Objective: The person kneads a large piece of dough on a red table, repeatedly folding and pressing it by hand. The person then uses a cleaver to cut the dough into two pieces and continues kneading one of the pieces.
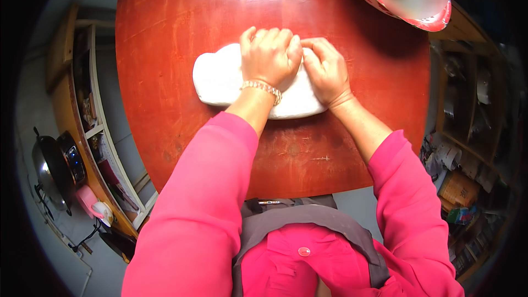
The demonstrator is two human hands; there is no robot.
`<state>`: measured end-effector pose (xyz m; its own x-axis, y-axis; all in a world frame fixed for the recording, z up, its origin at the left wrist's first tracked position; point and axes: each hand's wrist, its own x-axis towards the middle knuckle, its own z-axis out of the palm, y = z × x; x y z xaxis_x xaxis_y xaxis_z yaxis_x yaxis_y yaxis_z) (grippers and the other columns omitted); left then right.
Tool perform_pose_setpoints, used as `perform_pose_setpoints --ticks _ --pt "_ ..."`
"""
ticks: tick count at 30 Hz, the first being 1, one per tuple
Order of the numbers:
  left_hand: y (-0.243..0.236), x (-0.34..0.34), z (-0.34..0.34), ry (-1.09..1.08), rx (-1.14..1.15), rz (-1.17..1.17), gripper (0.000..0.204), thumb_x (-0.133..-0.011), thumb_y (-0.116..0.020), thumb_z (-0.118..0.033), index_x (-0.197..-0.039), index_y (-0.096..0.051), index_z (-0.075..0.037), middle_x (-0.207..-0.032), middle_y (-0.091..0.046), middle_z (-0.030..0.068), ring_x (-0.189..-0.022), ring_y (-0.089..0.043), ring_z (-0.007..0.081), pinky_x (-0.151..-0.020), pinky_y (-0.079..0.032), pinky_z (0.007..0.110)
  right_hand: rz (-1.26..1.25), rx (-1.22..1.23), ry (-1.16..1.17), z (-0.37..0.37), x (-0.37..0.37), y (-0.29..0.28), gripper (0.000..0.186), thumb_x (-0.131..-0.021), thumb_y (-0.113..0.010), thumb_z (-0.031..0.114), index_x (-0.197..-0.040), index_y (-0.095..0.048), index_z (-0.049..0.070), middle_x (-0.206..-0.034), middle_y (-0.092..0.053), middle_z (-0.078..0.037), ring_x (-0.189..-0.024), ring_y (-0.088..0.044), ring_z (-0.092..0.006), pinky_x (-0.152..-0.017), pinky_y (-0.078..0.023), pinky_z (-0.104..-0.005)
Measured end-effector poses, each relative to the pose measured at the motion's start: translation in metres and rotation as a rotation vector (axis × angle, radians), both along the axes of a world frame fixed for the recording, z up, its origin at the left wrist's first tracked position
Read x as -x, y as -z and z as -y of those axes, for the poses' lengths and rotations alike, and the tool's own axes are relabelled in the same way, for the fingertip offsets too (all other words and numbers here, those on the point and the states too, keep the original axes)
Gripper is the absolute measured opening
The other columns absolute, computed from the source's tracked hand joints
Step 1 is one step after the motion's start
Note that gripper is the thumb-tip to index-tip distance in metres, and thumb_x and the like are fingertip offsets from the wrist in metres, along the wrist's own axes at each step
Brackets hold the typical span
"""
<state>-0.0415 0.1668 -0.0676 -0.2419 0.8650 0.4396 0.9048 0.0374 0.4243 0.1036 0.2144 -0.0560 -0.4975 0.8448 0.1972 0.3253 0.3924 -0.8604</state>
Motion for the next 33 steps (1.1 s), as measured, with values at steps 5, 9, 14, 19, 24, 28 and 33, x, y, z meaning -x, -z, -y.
perform_pose_setpoints --ticks 5,9,14,19,24,28,33 --pt "-0.01 0.007 -0.03 -0.068 0.091 0.072 0.037 -0.101 -0.053 -0.035 -0.075 -0.067 -0.012 -0.076 -0.072 0.0114 -0.08 -0.068 0.0337 -0.093 -0.046 0.046 -0.163 0.135 -0.011 -0.034 0.006 0.028 0.028 -0.098 -0.059 0.026 -0.099 -0.071 0.0 -0.099 -0.072 -0.02 -0.094 -0.069 -0.0376 -0.084 -0.054 -0.0432" --pt "0.005 0.015 -0.044 -0.179 0.076 0.129 0.059 -0.104 -0.038 -0.054 -0.093 -0.073 -0.007 -0.092 -0.073 0.0221 -0.094 -0.067 0.0486 -0.085 -0.052 0.058 -0.109 -0.05 0.043 -0.06 0.018 0.033 0.04 -0.097 -0.05 0.038 -0.098 -0.073 0.006 -0.097 -0.071 -0.025 -0.094 -0.071 -0.0417 -0.081 -0.056 -0.0472" --pt "-0.005 0.032 -0.047 -0.061 0.493 0.042 0.056 -0.101 -0.043 -0.051 -0.114 -0.072 -0.005 -0.128 -0.069 0.0219 -0.116 -0.064 0.0449 -0.103 -0.049 0.052 0.449 -0.247 -0.039 -0.043 0.018 0.007 0.042 -0.101 -0.051 0.04 -0.132 -0.066 0.016 -0.132 -0.068 -0.018 -0.12 -0.064 -0.0373 -0.1 -0.051 -0.0481" --pt "-0.06 0.035 0.022 0.114 0.507 -0.2 0.032 -0.1 -0.051 -0.034 -0.094 -0.066 -0.006 -0.098 -0.072 0.0157 -0.093 -0.069 0.0359 -0.084 -0.055 0.044 0.225 -0.262 -0.055 0.076 -0.037 -0.017 0.037 -0.096 -0.055 0.033 -0.126 -0.065 0.014 -0.129 -0.068 -0.013 -0.127 -0.06 -0.0308 -0.109 -0.043 -0.0477" --pt "-0.015 -0.006 0.146 -0.098 0.009 -0.241 0.034 -0.099 -0.046 -0.033 -0.099 -0.071 -0.01 -0.103 -0.074 0.009 -0.103 -0.066 0.0319 -0.104 -0.041 0.052 0.044 -0.371 0.101 0.171 -0.062 -0.021 0.03 -0.092 -0.067 0.027 -0.121 -0.066 0.021 -0.137 -0.062 -0.006 -0.132 -0.052 -0.031 -0.113 -0.034 -0.0538" --pt "0.022 -0.016 0.158 -0.274 -0.081 -0.279 0.051 -0.101 -0.035 -0.044 -0.104 -0.074 -0.013 -0.112 -0.073 0.006 -0.114 -0.064 0.0289 -0.112 -0.032 0.051 0.051 -0.428 0.086 0.165 -0.057 -0.003 0.035 -0.088 -0.073 0.026 -0.122 -0.067 0.023 -0.133 -0.063 -0.003 -0.129 -0.054 -0.0297 -0.114 -0.033 -0.0538" --pt "0.017 0.009 0.102 -0.126 -0.074 -0.16 0.037 -0.096 -0.046 -0.037 -0.102 -0.073 -0.011 -0.108 -0.073 0.0078 -0.109 -0.065 0.0297 -0.111 -0.035 0.054 0.022 -0.486 0.068 0.089 -0.026 0.005 0.027 -0.082 -0.073 0.028 -0.107 -0.072 0.016 -0.12 -0.068 -0.007 -0.113 -0.063 -0.0305 -0.104 -0.043 -0.0512"
